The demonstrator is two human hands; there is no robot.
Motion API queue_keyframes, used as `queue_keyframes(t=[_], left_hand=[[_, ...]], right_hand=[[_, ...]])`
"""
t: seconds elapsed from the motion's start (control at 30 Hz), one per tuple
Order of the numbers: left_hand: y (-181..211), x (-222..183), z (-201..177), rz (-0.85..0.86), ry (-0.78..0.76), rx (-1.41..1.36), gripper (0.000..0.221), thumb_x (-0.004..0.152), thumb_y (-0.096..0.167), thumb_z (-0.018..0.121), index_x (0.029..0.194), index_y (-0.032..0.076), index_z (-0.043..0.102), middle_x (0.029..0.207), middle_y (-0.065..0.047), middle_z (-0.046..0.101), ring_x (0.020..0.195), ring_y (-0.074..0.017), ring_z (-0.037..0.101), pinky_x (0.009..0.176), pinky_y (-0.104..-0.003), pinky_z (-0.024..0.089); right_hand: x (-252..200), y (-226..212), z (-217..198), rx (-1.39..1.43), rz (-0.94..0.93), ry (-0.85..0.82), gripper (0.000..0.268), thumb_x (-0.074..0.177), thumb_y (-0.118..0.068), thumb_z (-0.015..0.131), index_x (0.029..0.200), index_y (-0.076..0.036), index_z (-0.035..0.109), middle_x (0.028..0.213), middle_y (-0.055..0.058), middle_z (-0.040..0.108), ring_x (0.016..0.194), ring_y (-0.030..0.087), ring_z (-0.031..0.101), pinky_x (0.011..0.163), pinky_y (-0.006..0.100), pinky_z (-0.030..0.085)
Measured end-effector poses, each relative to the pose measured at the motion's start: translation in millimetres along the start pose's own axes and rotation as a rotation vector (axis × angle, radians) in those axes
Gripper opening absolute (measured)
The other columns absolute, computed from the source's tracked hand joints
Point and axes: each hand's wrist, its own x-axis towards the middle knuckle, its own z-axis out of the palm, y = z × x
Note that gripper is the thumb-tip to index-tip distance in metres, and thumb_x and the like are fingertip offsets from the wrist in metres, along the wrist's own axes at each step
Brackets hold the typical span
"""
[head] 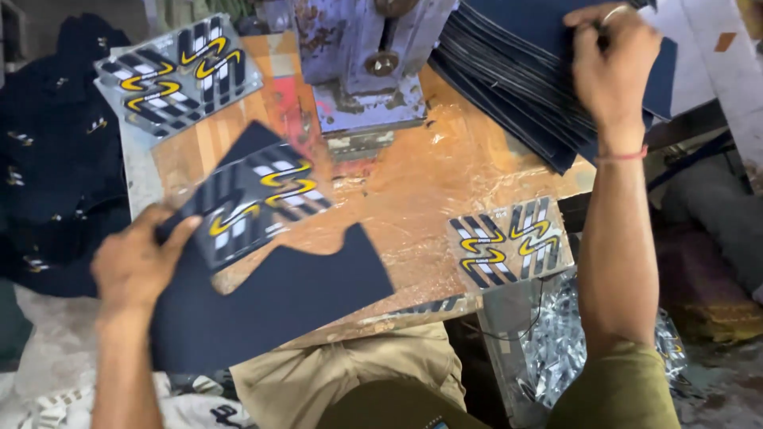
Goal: Pressing decorative stickers onto fabric cutouts using a heat press machine.
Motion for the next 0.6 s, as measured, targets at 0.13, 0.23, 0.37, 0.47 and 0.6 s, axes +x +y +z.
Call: queue_keyframes(t=[0.13, 0.23, 0.37, 0.47, 0.6], left_hand=[[-65, -23, -5, -0.052, 0.026, 0.112, 0.051, 0.095, 0.066, 0.073, 0.115, 0.019, 0.076, 0.087, -0.017, 0.075, 0.086, -0.04, 0.072, 0.076, -0.049, 0.056], [-57, -41, -19, -0.041, 0.126, 0.209, 0.05, 0.088, 0.059, 0.078, 0.116, 0.018, 0.075, 0.101, -0.011, 0.075, 0.1, -0.0365, 0.069, 0.084, -0.049, 0.054], [-7, -63, -28, 0.312, 0.373, -0.136, 0.051, 0.094, 0.036, 0.084, 0.132, 0.009, 0.062, 0.126, -0.013, 0.065, 0.119, -0.0321, 0.057, 0.107, -0.046, 0.044], [60, -69, -42, 0.416, 0.331, -0.319, 0.059, 0.083, 0.027, 0.084, 0.135, 0.009, 0.062, 0.134, -0.018, 0.063, 0.127, -0.0372, 0.056, 0.108, -0.048, 0.045], [83, -85, -74, 0.427, 0.192, -0.513, 0.062, 0.084, 0.025, 0.084, 0.139, 0.007, 0.061, 0.13, -0.019, 0.061, 0.124, -0.0367, 0.057, 0.102, -0.044, 0.048]], right_hand=[[9, -7, -10, 0.004, 0.028, 0.013, 0.019, 0.092, -0.007, 0.071, 0.109, -0.003, 0.077, 0.109, 0.015, 0.074, 0.102, 0.031, 0.07, 0.09, 0.04, 0.055], [12, -10, -13, -0.11, -0.153, -0.071, 0.023, 0.086, -0.005, 0.08, 0.107, 0.002, 0.077, 0.109, 0.019, 0.072, 0.103, 0.036, 0.066, 0.089, 0.044, 0.053], [7, 11, 6, 0.028, 0.258, -0.103, 0.023, 0.093, -0.009, 0.063, 0.111, -0.008, 0.077, 0.112, 0.013, 0.074, 0.101, 0.026, 0.069, 0.092, 0.04, 0.055], [17, -17, -8, -0.123, -0.136, -0.047, 0.021, 0.089, -0.004, 0.077, 0.109, 0.003, 0.077, 0.116, 0.022, 0.071, 0.109, 0.039, 0.064, 0.095, 0.046, 0.051], [18, -6, -2, -0.206, -0.224, -0.08, 0.03, 0.071, -0.005, 0.079, 0.099, 0.003, 0.077, 0.11, 0.023, 0.073, 0.104, 0.039, 0.066, 0.094, 0.045, 0.052]])
